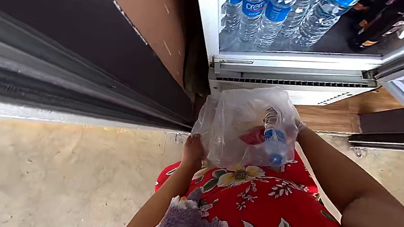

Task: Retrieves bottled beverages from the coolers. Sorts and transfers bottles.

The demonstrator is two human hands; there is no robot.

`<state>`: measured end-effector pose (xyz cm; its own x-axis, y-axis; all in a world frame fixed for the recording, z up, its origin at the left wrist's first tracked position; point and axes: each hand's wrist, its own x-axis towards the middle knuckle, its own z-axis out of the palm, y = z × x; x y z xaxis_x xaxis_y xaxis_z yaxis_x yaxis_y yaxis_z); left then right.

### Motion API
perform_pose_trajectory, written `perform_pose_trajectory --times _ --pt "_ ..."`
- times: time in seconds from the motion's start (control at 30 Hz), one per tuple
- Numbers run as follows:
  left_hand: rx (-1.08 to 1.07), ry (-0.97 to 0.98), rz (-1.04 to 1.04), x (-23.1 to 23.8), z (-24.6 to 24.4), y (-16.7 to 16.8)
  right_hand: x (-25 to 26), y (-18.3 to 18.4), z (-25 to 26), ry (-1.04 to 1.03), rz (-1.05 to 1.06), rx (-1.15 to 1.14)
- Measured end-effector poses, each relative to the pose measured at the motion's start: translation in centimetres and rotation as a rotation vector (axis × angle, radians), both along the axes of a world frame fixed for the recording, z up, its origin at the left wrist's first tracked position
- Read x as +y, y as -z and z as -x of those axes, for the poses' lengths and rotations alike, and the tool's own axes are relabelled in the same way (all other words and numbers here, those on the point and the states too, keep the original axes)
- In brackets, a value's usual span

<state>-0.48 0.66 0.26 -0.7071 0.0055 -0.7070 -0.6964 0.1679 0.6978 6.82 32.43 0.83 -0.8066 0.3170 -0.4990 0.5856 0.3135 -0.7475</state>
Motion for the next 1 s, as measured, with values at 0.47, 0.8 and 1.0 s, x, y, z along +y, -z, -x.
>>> perform_pose_trajectory --times 0.47,0.8,1.0 --pt "0.243 0.372 0.137 3.8 1.6 -3.1 -6.1 -2.0 3.7 -0.374 -0.13 -0.253" --pt "0.376 0.268 0.141 4.2 0.8 -4.4 -0.9 -4.3 -0.6 -0.459 0.192 -0.459" --pt "0.391 0.312 0.051 4.5 0.2 -4.3 1.1 -3.5 -1.2 -0.101 0.539 -0.265"
